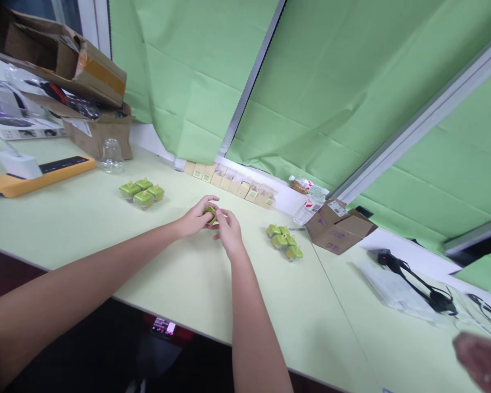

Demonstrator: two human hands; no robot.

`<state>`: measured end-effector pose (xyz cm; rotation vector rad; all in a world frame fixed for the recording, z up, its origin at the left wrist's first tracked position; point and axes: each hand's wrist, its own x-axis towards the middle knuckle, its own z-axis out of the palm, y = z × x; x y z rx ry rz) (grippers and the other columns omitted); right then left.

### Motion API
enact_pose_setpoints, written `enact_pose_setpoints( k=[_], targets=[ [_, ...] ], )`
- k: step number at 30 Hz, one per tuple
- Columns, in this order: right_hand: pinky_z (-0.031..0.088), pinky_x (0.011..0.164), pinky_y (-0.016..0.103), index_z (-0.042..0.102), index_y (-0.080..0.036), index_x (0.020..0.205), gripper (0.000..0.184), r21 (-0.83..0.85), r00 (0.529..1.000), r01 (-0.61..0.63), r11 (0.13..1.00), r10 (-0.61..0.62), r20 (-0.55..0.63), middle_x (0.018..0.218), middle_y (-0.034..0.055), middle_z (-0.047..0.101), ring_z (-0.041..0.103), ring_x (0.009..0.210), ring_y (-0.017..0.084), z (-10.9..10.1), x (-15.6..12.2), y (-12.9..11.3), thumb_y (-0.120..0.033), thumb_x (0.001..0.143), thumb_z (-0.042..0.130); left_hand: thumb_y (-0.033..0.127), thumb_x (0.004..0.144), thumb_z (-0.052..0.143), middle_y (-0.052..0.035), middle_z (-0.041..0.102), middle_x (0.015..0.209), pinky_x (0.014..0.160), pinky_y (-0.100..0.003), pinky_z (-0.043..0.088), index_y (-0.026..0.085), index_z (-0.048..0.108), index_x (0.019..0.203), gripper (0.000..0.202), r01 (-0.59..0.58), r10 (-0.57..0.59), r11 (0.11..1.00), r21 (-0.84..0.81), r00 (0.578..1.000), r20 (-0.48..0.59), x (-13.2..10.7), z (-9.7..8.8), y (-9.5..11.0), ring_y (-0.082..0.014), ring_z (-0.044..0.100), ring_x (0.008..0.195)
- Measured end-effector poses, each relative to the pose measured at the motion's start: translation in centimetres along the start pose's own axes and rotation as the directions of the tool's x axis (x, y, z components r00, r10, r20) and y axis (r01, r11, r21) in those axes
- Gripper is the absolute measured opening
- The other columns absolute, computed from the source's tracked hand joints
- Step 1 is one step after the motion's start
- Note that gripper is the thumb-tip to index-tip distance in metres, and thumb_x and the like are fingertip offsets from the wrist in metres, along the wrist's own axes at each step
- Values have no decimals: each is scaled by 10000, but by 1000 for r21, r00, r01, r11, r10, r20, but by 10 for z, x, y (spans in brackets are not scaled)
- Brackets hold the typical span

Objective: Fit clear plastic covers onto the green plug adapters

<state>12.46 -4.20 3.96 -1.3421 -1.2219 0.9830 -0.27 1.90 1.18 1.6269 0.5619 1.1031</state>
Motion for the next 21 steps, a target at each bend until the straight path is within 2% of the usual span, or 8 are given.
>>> enact_pose_setpoints(
  k=[2, 6, 10, 13, 15, 18, 21],
  targets=[
    [463, 496, 253, 650, -202, 955, 387, 116, 996, -75, 990, 68, 62, 931, 58, 672, 668, 742, 189, 0, -1, -2, -536, 759, 664, 179, 840, 441, -65, 526, 1169, 589, -224, 498, 278, 334, 1345, 526, -11, 11, 1000, 4, 1000, -8, -1, -1, 3, -72, 550, 669],
    [458, 529, 231, 646, -194, 834, 360, 248, 989, -116, 962, 90, 116, 886, 38, 679, 669, 767, 173, -3, -3, -2, -519, 710, 742, 193, 848, 469, -63, 534, 1181, 615, -228, 486, 289, 332, 1372, 550, -90, 94, 985, 145, 995, -17, -4, -3, 7, -72, 553, 679],
    [490, 591, 239, 616, -204, 793, 338, 379, 989, -120, 918, 78, 124, 822, 7, 684, 653, 740, 143, -1, -1, 0, -468, 681, 796, 258, 831, 566, -61, 548, 1181, 575, -232, 437, 257, 365, 1324, 533, -121, 164, 943, 311, 980, -116, -6, -6, 8, -56, 511, 596],
    [525, 680, 249, 612, -196, 775, 329, 452, 994, -100, 887, 65, 92, 776, 2, 679, 644, 721, 126, 0, 0, 1, -421, 665, 824, 351, 783, 661, -36, 564, 1085, 555, -239, 410, 223, 435, 1187, 481, -93, 198, 918, 386, 950, -242, -5, -7, 8, -64, 485, 577],
    [528, 696, 244, 618, -191, 775, 324, 471, 996, -90, 877, 66, 67, 753, -1, 676, 642, 716, 122, 1, 1, 1, -407, 661, 831, 369, 756, 695, -12, 557, 979, 591, -249, 421, 209, 508, 1034, 371, -104, 251, 888, 447, 925, -284, -4, -8, 9, -84, 491, 616],
    [518, 671, 226, 626, -187, 770, 309, 510, 996, -88, 856, 65, 63, 746, 1, 681, 642, 716, 116, 1, 2, 2, -388, 663, 836, 322, 756, 696, -12, 539, 934, 659, -266, 445, 195, 586, 813, 178, -173, 341, 841, 513, 905, -254, -2, -9, 9, -103, 490, 674],
    [510, 659, 218, 634, -184, 761, 286, 540, 995, -95, 836, 64, 77, 746, 6, 687, 643, 720, 114, 1, 3, 3, -361, 668, 838, 273, 778, 672, -23, 544, 976, 680, -268, 459, 199, 654, 753, 80, -229, 369, 829, 510, 909, -192, -1, -9, 8, -115, 514, 730]
  ],
)
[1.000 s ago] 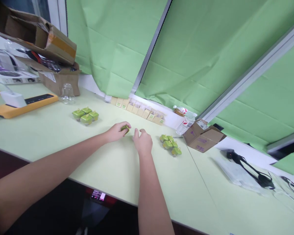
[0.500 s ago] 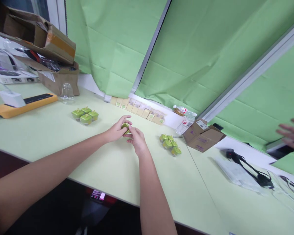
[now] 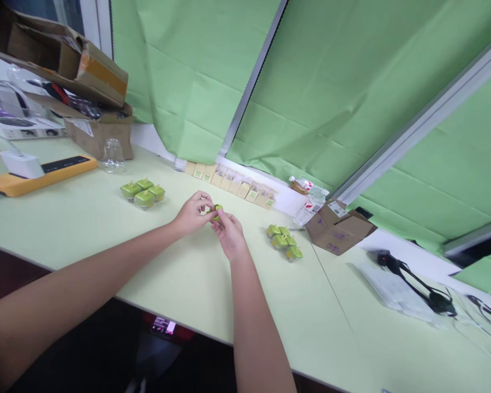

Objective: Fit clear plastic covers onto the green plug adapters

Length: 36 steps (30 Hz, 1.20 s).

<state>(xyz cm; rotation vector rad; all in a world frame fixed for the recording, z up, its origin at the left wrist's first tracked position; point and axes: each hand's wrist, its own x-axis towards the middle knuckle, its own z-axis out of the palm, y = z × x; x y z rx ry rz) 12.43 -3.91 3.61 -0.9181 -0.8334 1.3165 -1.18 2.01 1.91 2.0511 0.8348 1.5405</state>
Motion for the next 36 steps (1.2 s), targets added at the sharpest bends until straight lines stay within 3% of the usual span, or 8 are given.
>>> enact_pose_setpoints(
  k=[6, 12, 19, 25, 28, 31, 33, 36],
  targets=[
    [499, 633, 213, 649, -189, 782, 261, 15, 1000, -15, 1000, 15, 2, 730, -7, 679, 623, 682, 102, -2, 1, 2, -324, 668, 841, 219, 834, 591, -47, 545, 1041, 696, -271, 484, 180, 667, 763, 111, -61, 65, 997, -54, 995, 74, 0, 2, 1, -126, 564, 792],
    [493, 647, 194, 678, -189, 840, 205, 35, 994, -13, 999, 9, 106, 767, -21, 664, 593, 680, 80, -2, 1, -1, -260, 702, 811, 125, 822, 534, -59, 552, 1031, 712, -273, 495, 168, 607, 780, 95, -110, 119, 990, -91, 988, 101, 0, 4, 5, -135, 575, 821],
    [504, 695, 196, 688, -189, 868, 186, 52, 991, 22, 998, -29, 130, 805, -10, 674, 604, 724, 86, 3, 0, -2, -224, 715, 788, 83, 807, 510, -69, 547, 1007, 766, -302, 495, 179, 557, 795, 107, -170, 175, 982, -80, 983, 61, -2, 5, 8, -167, 568, 895],
    [511, 639, 174, 691, -186, 862, 176, 77, 997, 29, 997, -35, 71, 813, 2, 678, 601, 704, 83, 1, 1, -6, -217, 715, 783, 144, 857, 508, -90, 561, 1041, 796, -331, 497, 189, 535, 822, 63, -171, 173, 985, -36, 984, 43, -1, 5, 7, -194, 570, 976],
    [514, 609, 181, 685, -185, 855, 162, 96, 999, 31, 995, -28, -30, 807, 18, 685, 599, 672, 89, -7, 4, -10, -221, 721, 769, 186, 890, 495, -92, 597, 1055, 782, -326, 494, 197, 510, 857, 38, -130, 130, 990, -52, 991, 11, 0, 3, 3, -200, 589, 1006],
    [515, 593, 180, 674, -187, 816, 116, 118, 989, 60, 991, -43, -145, 808, 25, 692, 599, 668, 93, -15, 8, -14, -211, 730, 749, 235, 925, 466, -77, 649, 1013, 711, -304, 483, 204, 487, 897, 47, 9, -12, 996, -83, 999, -40, 3, -2, -1, -185, 630, 916],
    [520, 604, 184, 668, -190, 804, 101, 121, 986, 65, 991, -45, -160, 819, 27, 697, 604, 679, 96, -17, 9, -14, -209, 735, 740, 262, 931, 466, -64, 665, 937, 671, -288, 473, 204, 484, 888, 74, 85, -90, 992, -89, 994, -54, 4, -4, -2, -178, 642, 853],
    [524, 615, 196, 666, -188, 820, 124, 114, 991, 39, 993, -24, -132, 804, 29, 696, 601, 665, 100, -16, 8, -12, -224, 733, 746, 269, 917, 486, -44, 658, 853, 644, -269, 462, 203, 491, 865, 85, 104, -107, 991, -85, 993, -40, 4, -6, -2, -167, 638, 801]
  ],
)
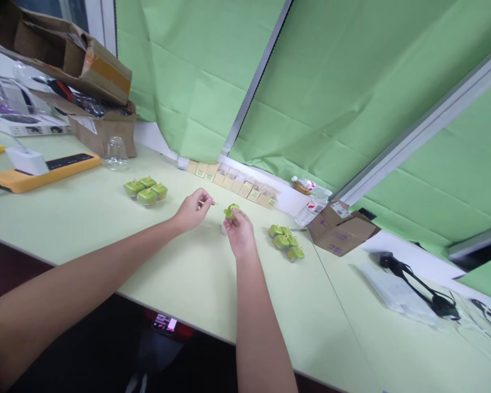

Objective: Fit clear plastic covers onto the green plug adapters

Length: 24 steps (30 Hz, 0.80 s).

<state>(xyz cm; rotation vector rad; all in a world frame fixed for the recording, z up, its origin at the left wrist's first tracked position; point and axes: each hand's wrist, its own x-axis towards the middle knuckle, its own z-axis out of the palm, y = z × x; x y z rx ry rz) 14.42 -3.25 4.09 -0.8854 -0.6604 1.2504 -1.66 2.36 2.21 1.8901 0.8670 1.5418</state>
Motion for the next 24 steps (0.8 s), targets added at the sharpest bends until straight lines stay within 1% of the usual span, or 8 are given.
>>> enact_pose_setpoints(
  k=[4, 9, 13, 16, 20, 24],
  targets=[
    [515, 598, 206, 658, -180, 842, 177, -14, 1000, -10, 1000, 10, 7, 769, 32, 686, 594, 638, 104, 4, -2, 3, -229, 710, 766, 279, 902, 501, -22, 647, 835, 632, -252, 454, 208, 505, 913, 72, -33, 32, 999, 5, 999, 41, -3, 2, 1, -141, 609, 731],
    [513, 612, 217, 646, -188, 836, 192, -24, 1000, 2, 1000, -2, -4, 791, 32, 690, 602, 655, 108, 4, -3, 2, -231, 699, 774, 301, 899, 498, -3, 656, 804, 632, -247, 452, 207, 558, 1016, 161, -19, 18, 1000, 20, 998, 64, -4, 3, 1, -126, 577, 664],
    [513, 620, 235, 641, -200, 819, 196, -49, 1000, 12, 999, -11, 4, 797, 28, 690, 607, 673, 117, 5, -5, 2, -243, 691, 784, 312, 911, 470, -19, 678, 818, 630, -249, 451, 194, 628, 959, 203, -39, 35, 999, 32, 992, 124, -4, 2, 2, -137, 587, 692],
    [512, 625, 242, 640, -206, 815, 201, -62, 1000, 19, 998, -19, 3, 799, 23, 689, 608, 681, 121, 6, -6, 2, -254, 689, 788, 308, 910, 468, -24, 677, 803, 629, -251, 449, 188, 641, 921, 212, -63, 56, 997, 41, 986, 157, -4, 2, 3, -142, 590, 698],
    [512, 616, 233, 644, -208, 816, 200, -58, 1000, 19, 998, -19, -4, 806, 19, 687, 606, 693, 122, 7, -7, 1, -252, 688, 790, 300, 910, 463, -22, 670, 796, 622, -251, 440, 187, 641, 911, 212, -80, 71, 996, 46, 982, 174, -5, 2, 3, -140, 579, 683],
    [514, 621, 227, 653, -204, 835, 208, -53, 1000, 19, 998, -19, 7, 813, 19, 684, 608, 706, 122, 6, -7, 1, -251, 688, 792, 311, 909, 463, -21, 665, 788, 615, -250, 429, 182, 643, 906, 222, -71, 61, 996, 52, 982, 181, -5, 2, 4, -139, 570, 679]
  ],
)
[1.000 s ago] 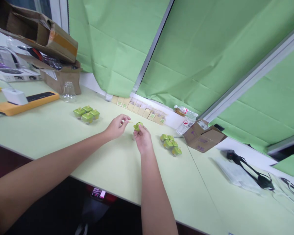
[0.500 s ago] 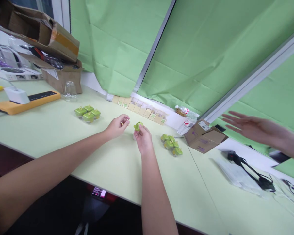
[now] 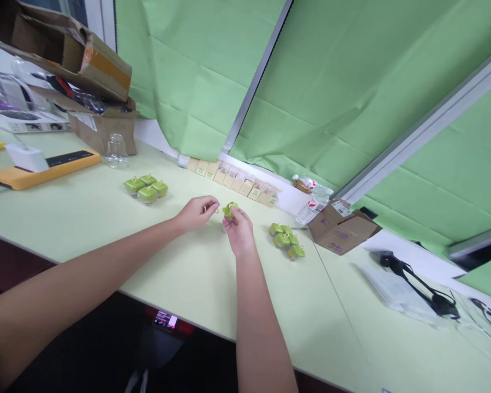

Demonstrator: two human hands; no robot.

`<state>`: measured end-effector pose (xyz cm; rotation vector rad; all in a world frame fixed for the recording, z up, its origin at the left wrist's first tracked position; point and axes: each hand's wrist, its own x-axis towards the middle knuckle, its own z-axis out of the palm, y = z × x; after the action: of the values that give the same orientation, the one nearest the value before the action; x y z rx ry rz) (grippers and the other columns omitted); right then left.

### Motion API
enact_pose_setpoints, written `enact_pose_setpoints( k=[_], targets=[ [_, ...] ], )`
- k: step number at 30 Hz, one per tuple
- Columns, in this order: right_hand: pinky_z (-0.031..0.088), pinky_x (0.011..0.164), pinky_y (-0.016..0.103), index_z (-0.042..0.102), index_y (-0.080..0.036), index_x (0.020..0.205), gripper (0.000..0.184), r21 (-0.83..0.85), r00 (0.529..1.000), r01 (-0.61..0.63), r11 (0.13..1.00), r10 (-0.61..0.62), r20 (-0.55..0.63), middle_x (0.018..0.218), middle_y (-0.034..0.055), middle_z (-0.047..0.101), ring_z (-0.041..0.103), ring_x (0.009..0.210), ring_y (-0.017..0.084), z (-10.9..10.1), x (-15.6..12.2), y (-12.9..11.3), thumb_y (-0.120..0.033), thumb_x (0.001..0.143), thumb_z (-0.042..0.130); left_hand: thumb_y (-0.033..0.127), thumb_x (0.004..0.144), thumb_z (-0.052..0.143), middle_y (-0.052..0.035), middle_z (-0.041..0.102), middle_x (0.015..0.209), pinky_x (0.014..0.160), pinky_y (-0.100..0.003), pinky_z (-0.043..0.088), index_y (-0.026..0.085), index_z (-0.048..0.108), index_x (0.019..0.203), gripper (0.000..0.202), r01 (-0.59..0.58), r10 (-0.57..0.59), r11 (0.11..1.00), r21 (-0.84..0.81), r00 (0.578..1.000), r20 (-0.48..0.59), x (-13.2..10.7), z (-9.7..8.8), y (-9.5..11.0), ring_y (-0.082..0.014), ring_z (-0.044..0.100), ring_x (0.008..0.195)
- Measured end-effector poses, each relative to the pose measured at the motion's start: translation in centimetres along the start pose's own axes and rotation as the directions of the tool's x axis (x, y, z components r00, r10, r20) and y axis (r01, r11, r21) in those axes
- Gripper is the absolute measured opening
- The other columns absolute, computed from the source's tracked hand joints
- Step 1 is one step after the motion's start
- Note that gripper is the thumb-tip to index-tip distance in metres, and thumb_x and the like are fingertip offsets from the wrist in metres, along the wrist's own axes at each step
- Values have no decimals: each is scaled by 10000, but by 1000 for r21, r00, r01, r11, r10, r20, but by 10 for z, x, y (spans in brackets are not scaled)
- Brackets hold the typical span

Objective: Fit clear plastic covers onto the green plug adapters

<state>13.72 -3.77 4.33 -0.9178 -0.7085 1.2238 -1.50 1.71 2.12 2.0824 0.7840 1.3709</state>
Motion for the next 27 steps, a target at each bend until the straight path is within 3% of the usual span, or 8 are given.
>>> enact_pose_setpoints(
  k=[14, 27],
  targets=[
    [522, 627, 245, 660, -213, 836, 170, -12, 999, -46, 999, 46, 24, 786, 13, 669, 602, 688, 127, -2, 1, 1, -273, 719, 768, 444, 896, 512, 12, 598, 656, 556, -246, 367, 179, 612, 805, 297, 58, -58, 998, -1, 998, 33, -1, -1, 2, -119, 498, 577],
    [543, 630, 272, 626, -241, 943, 256, -11, 997, -52, 999, 53, 54, 814, 12, 677, 662, 739, 163, 2, -2, -1, -284, 718, 738, 447, 880, 535, 5, 622, 682, 572, -244, 392, 177, 644, 822, 297, 76, -73, 993, -94, 997, 36, 0, 1, -2, -119, 503, 598]
  ],
)
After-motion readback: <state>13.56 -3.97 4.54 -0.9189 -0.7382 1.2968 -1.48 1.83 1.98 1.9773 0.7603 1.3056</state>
